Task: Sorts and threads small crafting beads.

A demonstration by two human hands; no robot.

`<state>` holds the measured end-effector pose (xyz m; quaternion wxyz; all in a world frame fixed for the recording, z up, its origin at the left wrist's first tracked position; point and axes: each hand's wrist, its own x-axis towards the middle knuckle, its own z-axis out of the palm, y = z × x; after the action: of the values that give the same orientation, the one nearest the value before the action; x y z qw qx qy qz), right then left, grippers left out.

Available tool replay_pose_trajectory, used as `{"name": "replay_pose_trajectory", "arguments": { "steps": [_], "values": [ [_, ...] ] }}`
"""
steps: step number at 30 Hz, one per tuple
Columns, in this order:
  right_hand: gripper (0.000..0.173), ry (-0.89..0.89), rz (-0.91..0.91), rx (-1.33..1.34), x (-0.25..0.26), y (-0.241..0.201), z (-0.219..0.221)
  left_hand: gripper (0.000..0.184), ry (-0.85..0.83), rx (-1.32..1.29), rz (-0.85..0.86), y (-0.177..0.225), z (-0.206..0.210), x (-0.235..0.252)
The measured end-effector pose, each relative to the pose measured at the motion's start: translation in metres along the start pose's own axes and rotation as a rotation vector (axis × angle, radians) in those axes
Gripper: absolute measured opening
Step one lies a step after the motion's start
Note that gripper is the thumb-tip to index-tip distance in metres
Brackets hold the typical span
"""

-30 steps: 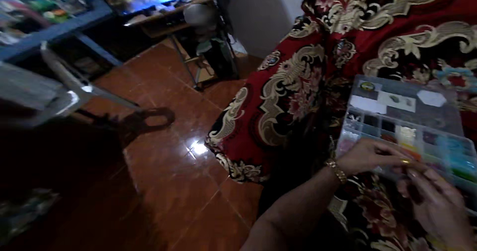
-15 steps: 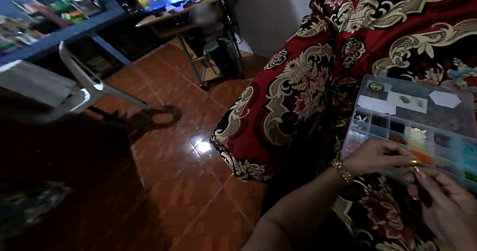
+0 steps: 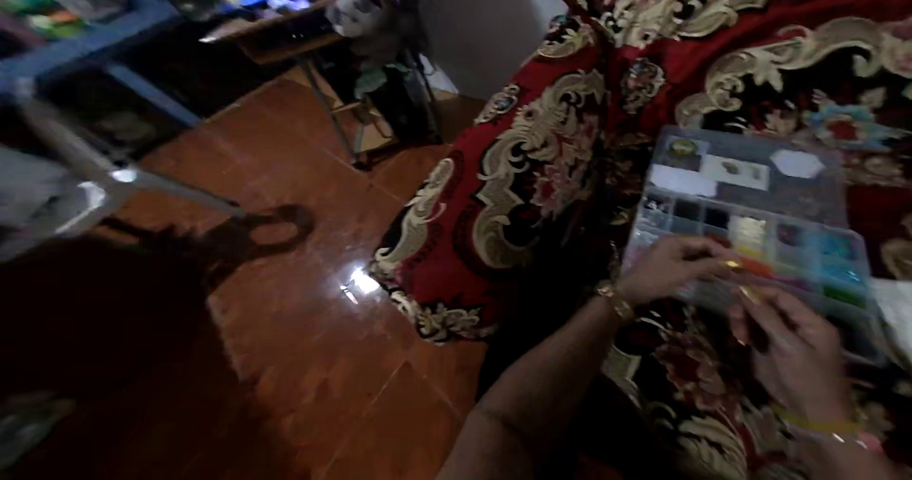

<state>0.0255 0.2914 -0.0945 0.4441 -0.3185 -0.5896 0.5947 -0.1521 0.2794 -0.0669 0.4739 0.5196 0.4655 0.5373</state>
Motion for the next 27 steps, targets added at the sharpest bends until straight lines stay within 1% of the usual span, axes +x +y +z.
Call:
{"name": "replay_pose_trajectory", "arguments": {
  "steps": [3, 7, 10, 13, 16, 20, 22, 27],
  "values": [
    [0.015, 0.002, 0.008, -0.017, -0.003, -0.008, 0.002, 0.018, 0.064, 0.120, 0.054, -0.003, -0.010, -0.001],
    [0.017, -0.036, -0.018, 0.001, 0.000, -0.004, -0.002, 0.014, 0.061, 0.443, 0.134, -0.012, -0.023, 0.001],
    [0.016, -0.078, -0.035, -0.054, 0.001, -0.002, -0.004, 0.009, 0.055, 0.709, 0.212, -0.013, -0.029, 0.001],
    [0.016, -0.096, -0.068, -0.092, 0.000, 0.000, -0.004, 0.008, 0.053, 0.937, 0.224, -0.017, -0.032, 0.001],
    [0.016, -0.071, -0.098, -0.095, 0.002, 0.001, -0.005, 0.007, 0.026, 1.010, 0.204, -0.019, -0.032, 0.001],
    [0.016, 0.014, -0.127, -0.193, 0.005, 0.003, -0.009, 0.007, -0.006, 1.070, 0.204, -0.018, -0.031, 0.000],
    [0.015, 0.052, -0.107, -0.198, 0.006, 0.003, -0.010, 0.008, -0.009, 1.095, 0.177, -0.016, -0.030, 0.000],
    [0.014, 0.093, -0.005, -0.080, 0.006, 0.001, -0.007, 0.007, -0.028, 1.110, 0.123, -0.017, -0.026, 0.000]
  ]
}}
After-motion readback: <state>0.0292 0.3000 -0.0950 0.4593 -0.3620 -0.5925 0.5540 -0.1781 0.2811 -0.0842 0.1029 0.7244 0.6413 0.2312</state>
